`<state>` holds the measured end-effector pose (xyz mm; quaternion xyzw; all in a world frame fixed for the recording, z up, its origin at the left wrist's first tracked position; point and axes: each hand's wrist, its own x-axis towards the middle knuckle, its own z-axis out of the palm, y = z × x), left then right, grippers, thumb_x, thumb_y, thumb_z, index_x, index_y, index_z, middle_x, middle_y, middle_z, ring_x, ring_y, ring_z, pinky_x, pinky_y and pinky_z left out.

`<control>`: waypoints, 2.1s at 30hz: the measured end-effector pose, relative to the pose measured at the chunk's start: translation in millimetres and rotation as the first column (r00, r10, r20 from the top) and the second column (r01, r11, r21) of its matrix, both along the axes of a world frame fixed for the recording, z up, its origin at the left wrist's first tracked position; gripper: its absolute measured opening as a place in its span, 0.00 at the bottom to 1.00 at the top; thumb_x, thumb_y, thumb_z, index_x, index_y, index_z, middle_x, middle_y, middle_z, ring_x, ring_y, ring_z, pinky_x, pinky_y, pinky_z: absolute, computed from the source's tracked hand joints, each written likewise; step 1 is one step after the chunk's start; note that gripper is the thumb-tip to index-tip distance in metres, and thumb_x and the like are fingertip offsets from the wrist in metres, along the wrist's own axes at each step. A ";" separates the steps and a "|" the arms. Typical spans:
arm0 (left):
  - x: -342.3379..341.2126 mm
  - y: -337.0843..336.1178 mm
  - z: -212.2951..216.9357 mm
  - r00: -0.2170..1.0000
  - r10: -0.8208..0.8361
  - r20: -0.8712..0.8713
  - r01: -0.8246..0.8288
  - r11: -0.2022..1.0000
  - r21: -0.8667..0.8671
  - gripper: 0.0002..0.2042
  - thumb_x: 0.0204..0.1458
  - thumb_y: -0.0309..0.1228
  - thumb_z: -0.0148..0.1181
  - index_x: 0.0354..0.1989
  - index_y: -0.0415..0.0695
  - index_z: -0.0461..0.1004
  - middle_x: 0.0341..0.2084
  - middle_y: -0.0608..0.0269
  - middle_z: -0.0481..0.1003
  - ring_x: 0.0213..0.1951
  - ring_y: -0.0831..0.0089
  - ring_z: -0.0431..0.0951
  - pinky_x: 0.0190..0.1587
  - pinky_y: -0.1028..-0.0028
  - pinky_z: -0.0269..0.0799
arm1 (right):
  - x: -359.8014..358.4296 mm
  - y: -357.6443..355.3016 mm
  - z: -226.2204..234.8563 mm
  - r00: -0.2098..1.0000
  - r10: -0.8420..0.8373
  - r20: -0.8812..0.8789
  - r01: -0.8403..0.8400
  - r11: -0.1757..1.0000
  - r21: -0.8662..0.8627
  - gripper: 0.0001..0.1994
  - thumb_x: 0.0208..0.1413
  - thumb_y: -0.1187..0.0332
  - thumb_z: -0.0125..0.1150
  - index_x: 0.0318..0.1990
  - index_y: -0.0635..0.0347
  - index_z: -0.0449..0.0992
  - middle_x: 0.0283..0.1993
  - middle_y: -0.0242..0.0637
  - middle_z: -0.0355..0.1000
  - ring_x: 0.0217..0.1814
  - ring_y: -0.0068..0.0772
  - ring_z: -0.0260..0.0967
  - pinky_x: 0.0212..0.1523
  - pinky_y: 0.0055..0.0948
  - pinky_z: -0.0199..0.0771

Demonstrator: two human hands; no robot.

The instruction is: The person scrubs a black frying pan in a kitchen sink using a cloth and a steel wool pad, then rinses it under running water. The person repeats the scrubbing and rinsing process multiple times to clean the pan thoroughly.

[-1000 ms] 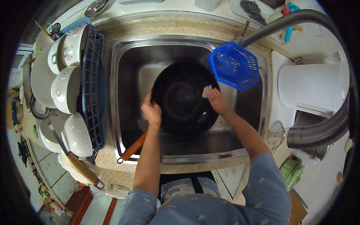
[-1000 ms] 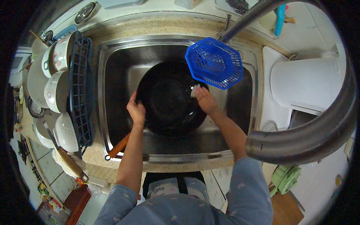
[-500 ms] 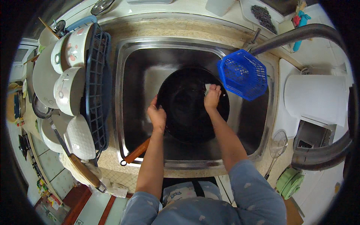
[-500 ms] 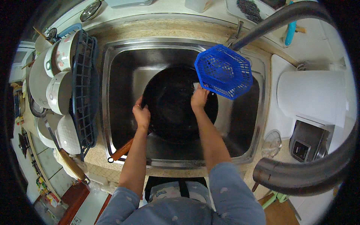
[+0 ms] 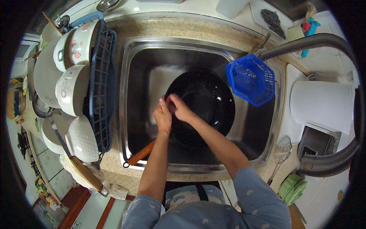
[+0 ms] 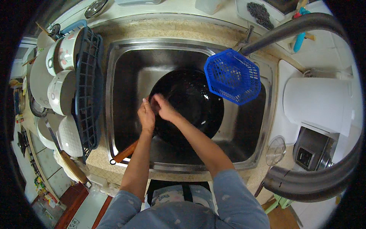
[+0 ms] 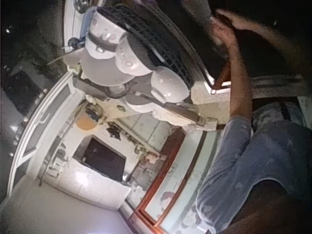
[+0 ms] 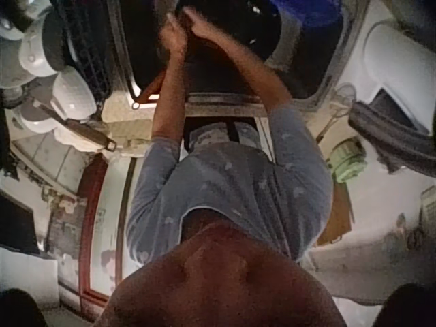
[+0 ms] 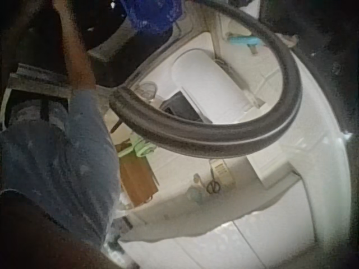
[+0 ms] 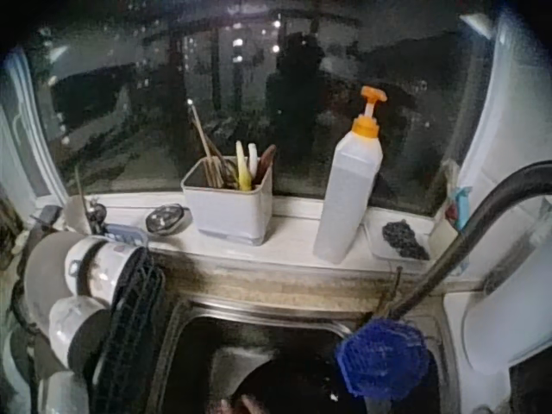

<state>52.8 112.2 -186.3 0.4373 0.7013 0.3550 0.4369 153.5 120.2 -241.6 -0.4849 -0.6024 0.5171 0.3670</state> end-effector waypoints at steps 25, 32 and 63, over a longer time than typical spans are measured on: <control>21.5 -8.0 -3.5 0.986 -0.164 0.009 0.162 0.980 0.111 0.15 0.48 0.17 0.47 0.46 0.35 0.68 0.41 0.49 0.73 0.43 0.66 0.73 0.48 0.74 0.63 | 32.7 -63.0 -23.5 0.949 0.007 0.315 0.010 0.999 -0.050 0.15 0.40 0.81 0.50 0.40 0.63 0.67 0.42 0.47 0.64 0.47 0.50 0.61 0.49 0.37 0.61; 15.3 -6.5 -11.4 0.992 -0.116 -0.039 0.120 0.985 0.125 0.17 0.45 0.14 0.46 0.46 0.35 0.69 0.38 0.46 0.73 0.42 0.62 0.75 0.46 0.74 0.66 | 107.3 34.9 -5.2 0.280 -0.078 0.957 -0.009 0.996 0.084 0.07 0.48 0.73 0.47 0.36 0.61 0.67 0.40 0.40 0.62 0.45 0.42 0.61 0.44 0.38 0.64; 21.5 -9.0 -9.9 0.996 -0.082 -0.033 0.087 0.979 0.185 0.14 0.48 0.18 0.49 0.45 0.35 0.69 0.39 0.47 0.73 0.42 0.63 0.74 0.45 0.74 0.66 | 8.0 -117.6 13.0 0.949 0.001 0.314 0.110 0.935 -0.337 0.10 0.50 0.75 0.48 0.41 0.68 0.68 0.41 0.49 0.65 0.47 0.43 0.63 0.45 0.32 0.64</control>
